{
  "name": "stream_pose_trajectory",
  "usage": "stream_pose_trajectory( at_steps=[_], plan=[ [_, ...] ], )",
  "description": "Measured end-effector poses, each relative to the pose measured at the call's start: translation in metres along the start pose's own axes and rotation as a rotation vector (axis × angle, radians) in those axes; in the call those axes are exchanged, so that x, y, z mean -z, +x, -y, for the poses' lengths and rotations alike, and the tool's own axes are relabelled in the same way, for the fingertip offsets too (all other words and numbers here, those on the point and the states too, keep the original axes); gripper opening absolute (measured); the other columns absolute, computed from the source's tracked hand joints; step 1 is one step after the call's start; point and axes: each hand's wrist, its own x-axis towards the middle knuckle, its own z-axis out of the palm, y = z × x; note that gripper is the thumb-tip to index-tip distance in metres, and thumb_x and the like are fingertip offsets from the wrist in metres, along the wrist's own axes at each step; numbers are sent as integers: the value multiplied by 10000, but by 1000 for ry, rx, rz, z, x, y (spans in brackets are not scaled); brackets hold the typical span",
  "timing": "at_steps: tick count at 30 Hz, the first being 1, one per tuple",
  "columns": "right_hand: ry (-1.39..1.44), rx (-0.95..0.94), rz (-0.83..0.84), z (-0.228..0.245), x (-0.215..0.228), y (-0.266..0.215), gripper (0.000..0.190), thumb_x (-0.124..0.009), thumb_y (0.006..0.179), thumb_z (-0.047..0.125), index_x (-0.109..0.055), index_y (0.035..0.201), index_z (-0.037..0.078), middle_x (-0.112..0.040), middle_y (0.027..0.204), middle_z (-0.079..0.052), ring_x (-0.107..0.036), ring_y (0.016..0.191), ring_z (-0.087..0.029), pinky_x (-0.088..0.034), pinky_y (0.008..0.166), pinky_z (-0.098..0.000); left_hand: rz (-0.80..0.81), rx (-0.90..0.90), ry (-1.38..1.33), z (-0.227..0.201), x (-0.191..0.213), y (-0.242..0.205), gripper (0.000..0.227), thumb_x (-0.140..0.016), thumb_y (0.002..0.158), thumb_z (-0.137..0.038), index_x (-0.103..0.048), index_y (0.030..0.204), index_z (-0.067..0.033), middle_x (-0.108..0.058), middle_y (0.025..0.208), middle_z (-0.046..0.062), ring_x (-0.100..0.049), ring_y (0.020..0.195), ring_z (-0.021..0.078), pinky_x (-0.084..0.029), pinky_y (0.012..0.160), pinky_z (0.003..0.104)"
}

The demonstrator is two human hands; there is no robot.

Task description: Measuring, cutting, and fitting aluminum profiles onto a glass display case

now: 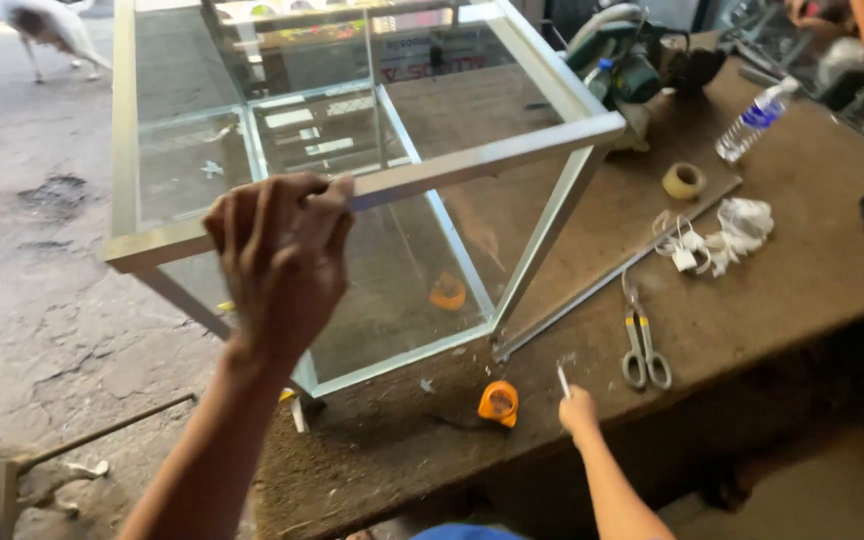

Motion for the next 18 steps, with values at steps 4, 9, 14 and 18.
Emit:
stream_pose_trajectory(
  at_steps=[4,9,14,18],
  plan=[
    [-331,-31,185,0,-5,37,328,-447,879,70,-736,1034,64,-742,1028,-207,-680,954,-416,-536,826,-489,278,-36,-11,11,22,10,343,-910,920,-206,-760,1223,-146,-718,1161,30,-592,1004,249,-436,848,395],
    [-171,58,244,-11,-1,63,287,-468,952,38,-727,1071,3,-698,1033,-231,-635,943,-390,-500,828,-494,500,-136,44,13,43,33,327,-911,901,-245,-779,1169,-112,-749,1127,80,-690,1012,260,-639,868,418],
    [-238,-90,410,13,27,66,703,-629,986,290,-349,1607,117,-338,1592,-159,-504,1376,-363,-460,1109,-476,670,-41,37,5,53,55,436,-916,819,-230,-808,1223,-107,-753,1135,90,-714,1034,293,-677,763,470],
    [-192,-64,341,1,41,63,739,-645,927,311,-387,1579,81,-313,1598,-151,-504,1373,-368,-427,1126,-481,665,-27,44,6,55,54,436,-932,825,-220,-823,1238,-136,-741,1124,36,-697,1019,273,-650,773,445]
  ],
)
